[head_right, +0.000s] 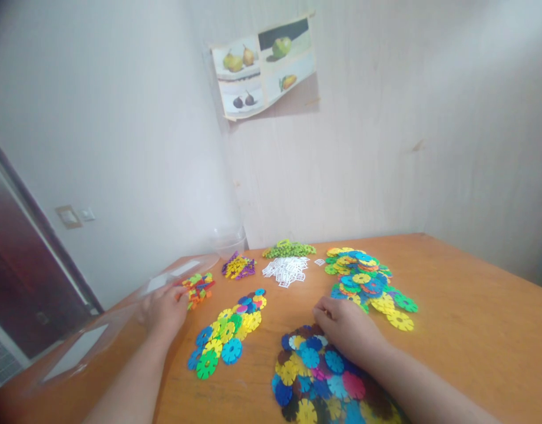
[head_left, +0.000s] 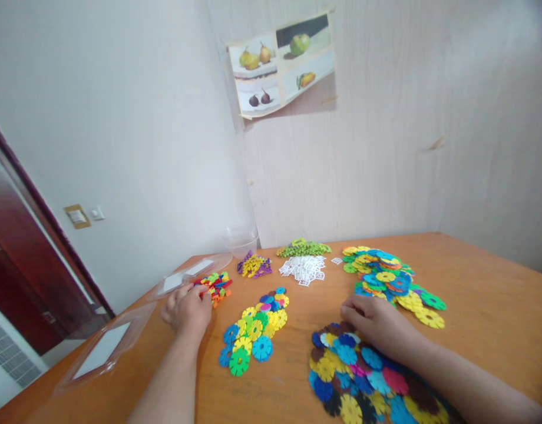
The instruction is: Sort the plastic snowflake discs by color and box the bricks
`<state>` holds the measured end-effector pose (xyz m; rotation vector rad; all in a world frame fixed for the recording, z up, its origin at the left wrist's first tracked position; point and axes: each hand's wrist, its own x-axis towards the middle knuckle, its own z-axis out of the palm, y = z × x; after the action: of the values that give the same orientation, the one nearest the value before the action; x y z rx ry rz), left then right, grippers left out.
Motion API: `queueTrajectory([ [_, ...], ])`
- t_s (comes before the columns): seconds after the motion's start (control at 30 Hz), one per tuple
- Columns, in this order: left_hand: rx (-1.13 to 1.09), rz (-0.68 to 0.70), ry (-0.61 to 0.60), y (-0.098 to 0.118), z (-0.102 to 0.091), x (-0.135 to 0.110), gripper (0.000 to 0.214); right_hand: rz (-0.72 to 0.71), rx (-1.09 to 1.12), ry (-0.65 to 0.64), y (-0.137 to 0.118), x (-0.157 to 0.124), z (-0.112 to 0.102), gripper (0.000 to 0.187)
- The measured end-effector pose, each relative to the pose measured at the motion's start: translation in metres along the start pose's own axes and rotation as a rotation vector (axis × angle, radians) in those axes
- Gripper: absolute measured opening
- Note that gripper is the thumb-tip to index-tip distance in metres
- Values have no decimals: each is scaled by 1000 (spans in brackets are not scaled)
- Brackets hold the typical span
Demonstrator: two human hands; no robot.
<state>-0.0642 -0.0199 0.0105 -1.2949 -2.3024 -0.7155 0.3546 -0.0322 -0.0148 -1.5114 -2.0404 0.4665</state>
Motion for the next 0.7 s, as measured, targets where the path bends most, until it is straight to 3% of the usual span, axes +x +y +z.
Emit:
queueTrajectory([
  [0.13, -95, 143, 32, 10, 1, 1, 32, -10, -2, 7, 2, 0, 0, 32],
  [0.23, -297, 246, -16, 19, 4, 1, 34, -17, 12, 6, 3, 0, -1, 32],
  [0.47, -872, 138, -400, 38, 3, -18, 38, -16, 0, 8, 0, -2, -8, 33],
  [0.6, -991, 123, -612, 47, 4, -29, 43, -33, -23, 23, 4, -3, -6, 35],
  [0.7, -1007, 149, -687, 50, 7, -33, 45, -24, -26, 34, 9, -2, -5, 35],
])
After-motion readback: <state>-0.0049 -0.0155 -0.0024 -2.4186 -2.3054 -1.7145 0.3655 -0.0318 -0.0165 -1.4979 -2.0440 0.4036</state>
